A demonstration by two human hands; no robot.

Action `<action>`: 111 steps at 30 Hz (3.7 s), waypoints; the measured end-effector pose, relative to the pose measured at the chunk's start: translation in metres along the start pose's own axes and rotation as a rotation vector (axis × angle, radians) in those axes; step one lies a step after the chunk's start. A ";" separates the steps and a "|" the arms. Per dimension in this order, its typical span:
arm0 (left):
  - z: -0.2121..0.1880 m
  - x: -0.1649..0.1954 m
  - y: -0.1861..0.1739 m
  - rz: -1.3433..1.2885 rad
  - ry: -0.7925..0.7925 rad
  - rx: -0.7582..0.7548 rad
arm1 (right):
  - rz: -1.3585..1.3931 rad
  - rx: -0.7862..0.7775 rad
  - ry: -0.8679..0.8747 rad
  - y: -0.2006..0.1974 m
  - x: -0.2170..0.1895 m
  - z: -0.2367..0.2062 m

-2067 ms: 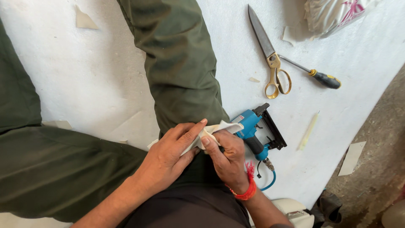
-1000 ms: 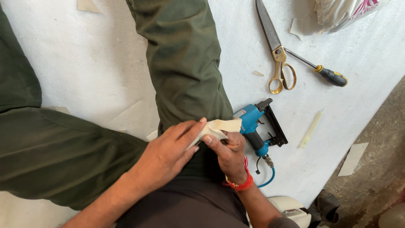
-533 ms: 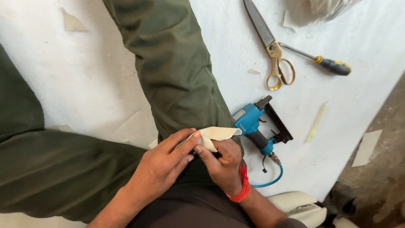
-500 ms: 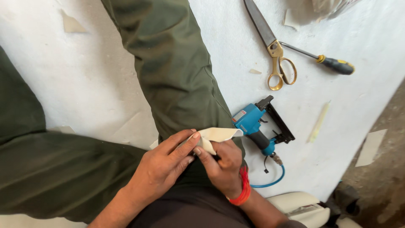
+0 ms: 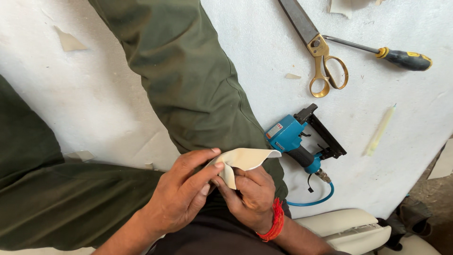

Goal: The person sits on the floor with a long wooden frame strip across their lap and wraps white fabric over its edge. They press and tuck the fabric along the frame, use a screwdriver to push the fabric edge into the seam, and use a pneumatic staple gun to fasten the fabric to the frame.

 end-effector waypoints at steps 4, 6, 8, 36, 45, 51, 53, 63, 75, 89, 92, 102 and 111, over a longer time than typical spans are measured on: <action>0.019 -0.004 -0.004 -0.078 -0.074 -0.096 | 0.011 -0.004 0.015 -0.002 0.001 -0.001; 0.027 -0.009 -0.007 -0.146 -0.138 -0.187 | -0.008 -0.012 0.007 -0.003 -0.001 0.000; 0.033 -0.012 -0.011 -0.169 -0.146 -0.280 | -0.037 -0.024 -0.017 -0.004 -0.004 0.000; 0.012 -0.042 -0.012 -0.562 -0.146 -0.048 | 0.097 -0.012 0.095 0.005 -0.001 -0.002; 0.022 -0.018 -0.014 -0.360 -0.100 -0.149 | 0.060 -0.011 0.144 0.001 0.001 -0.007; 0.033 -0.011 -0.019 -0.308 -0.042 -0.151 | 0.152 0.003 0.157 0.001 0.001 -0.008; 0.036 -0.009 -0.020 -0.278 -0.023 -0.144 | 0.121 0.017 0.136 0.000 -0.002 -0.007; 0.038 -0.006 -0.020 -0.294 -0.045 -0.178 | 0.121 0.023 0.123 -0.004 -0.012 -0.006; 0.060 0.003 -0.026 -0.156 -0.079 -0.457 | 0.068 0.006 0.156 -0.005 -0.010 -0.011; 0.063 0.015 -0.013 -0.025 0.005 -0.475 | 0.105 -0.035 0.127 -0.019 -0.006 0.000; 0.052 0.011 -0.014 -0.106 -0.093 -0.387 | 0.116 -0.108 0.277 -0.018 0.002 -0.002; 0.033 0.003 -0.015 -0.172 -0.168 -0.222 | -0.091 -0.059 0.083 -0.030 -0.017 0.015; 0.034 0.002 -0.015 -0.137 -0.160 -0.233 | -0.209 -0.059 0.030 -0.034 -0.028 0.026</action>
Point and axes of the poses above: each hand's wrist, its own z-axis towards the middle knuckle, its own y-axis out of the palm, x = y × z, the point moved 5 cm from there along z, towards the middle knuckle, and after that the axes turned 4 degrees about -z, right-handed, at the moved point
